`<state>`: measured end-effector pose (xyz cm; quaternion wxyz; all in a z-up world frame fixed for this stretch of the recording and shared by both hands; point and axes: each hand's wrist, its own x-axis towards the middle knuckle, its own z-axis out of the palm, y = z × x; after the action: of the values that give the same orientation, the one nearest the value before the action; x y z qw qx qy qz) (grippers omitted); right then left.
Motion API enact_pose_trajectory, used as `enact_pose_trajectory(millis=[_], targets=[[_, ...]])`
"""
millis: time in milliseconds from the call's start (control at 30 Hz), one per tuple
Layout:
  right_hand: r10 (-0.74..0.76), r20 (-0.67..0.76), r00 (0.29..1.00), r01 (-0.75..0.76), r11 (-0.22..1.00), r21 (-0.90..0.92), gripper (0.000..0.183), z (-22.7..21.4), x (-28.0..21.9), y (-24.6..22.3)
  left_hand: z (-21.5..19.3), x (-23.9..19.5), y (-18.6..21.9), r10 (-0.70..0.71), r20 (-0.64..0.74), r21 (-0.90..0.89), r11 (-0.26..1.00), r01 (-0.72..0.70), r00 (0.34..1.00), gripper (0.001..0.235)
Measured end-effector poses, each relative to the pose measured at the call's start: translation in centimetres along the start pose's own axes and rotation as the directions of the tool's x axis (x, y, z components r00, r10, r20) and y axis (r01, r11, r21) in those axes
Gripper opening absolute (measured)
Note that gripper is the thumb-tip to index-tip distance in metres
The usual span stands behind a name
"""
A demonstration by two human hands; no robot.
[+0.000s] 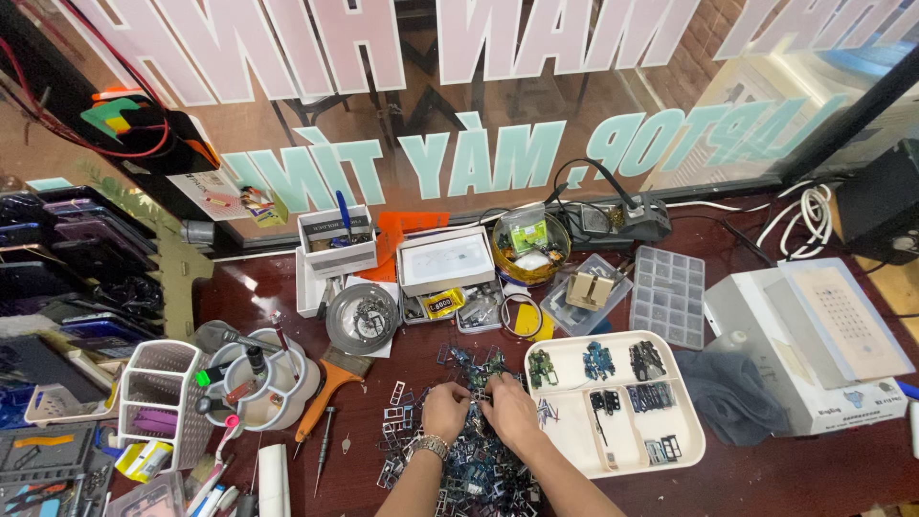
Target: The person sorts small electronic components from a large pile on the workbench into a compartmentalized tray. They pick up individual pieces, separate them, and place them into specific sections of the tray.
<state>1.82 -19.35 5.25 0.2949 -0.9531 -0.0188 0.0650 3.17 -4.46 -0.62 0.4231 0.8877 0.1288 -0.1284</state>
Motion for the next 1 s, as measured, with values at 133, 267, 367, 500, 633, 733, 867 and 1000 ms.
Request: enact_pose_trajectory(millis=[133, 267, 367, 500, 633, 733, 867, 1000], targets=[[0.072, 0.065, 0.995, -0.077, 0.993, 0.084, 0.015, 0.8, 0.4, 0.3, -0.8, -0.1, 0.1, 0.026, -0.013, -0.082, 0.996, -0.027, 1.0, 0.016], [0.104, 0.108, 0.989, -0.129, 0.956, 0.263, 0.011, 1.3, 1.4, 1.6, -1.4, 0.3, -0.1, 0.1, -0.017, -0.22, 0.97, -0.101, 0.995, 0.02], [0.085, 0.088, 0.993, -0.113, 0.916, 0.384, 0.011, 1.3, 1.9, 2.3, -1.4, 0.5, 0.2, 0.123, 0.027, -0.221, 0.969, -0.114, 0.992, 0.019], [0.183, -0.001, 0.983, -0.164, 0.885, 0.437, 0.011, 1.1, 1.9, 2.5, -1.5, 0.5, 0.3, 0.081, 0.035, -0.198, 0.977, -0.073, 0.996, 0.017], [0.218, 0.134, 0.967, -0.256, 0.832, 0.493, 0.01, 1.2, 1.8, 2.6, -1.6, 0.3, 0.6, 0.017, 0.061, -0.319, 0.948, 0.003, 0.998, 0.011], [0.076, 0.074, 0.994, -0.101, 0.893, 0.439, 0.01, 1.5, 1.5, 3.0, -1.7, 0.0, 0.9, 0.087, 0.126, -0.364, 0.931, -0.036, 0.988, 0.009], [0.146, 0.015, 0.989, -0.138, 0.893, 0.428, 0.013, 1.8, 1.2, 3.8, -1.5, -0.4, 1.1, 0.039, 0.066, -0.299, 0.954, -0.018, 0.997, 0.01], [0.207, 0.037, 0.978, -0.207, 0.917, 0.342, 0.023, 1.5, 0.2, 3.9, -0.8, 0.1, 0.2, -0.153, 0.026, -0.54, 0.829, 0.142, 0.988, 0.022]])
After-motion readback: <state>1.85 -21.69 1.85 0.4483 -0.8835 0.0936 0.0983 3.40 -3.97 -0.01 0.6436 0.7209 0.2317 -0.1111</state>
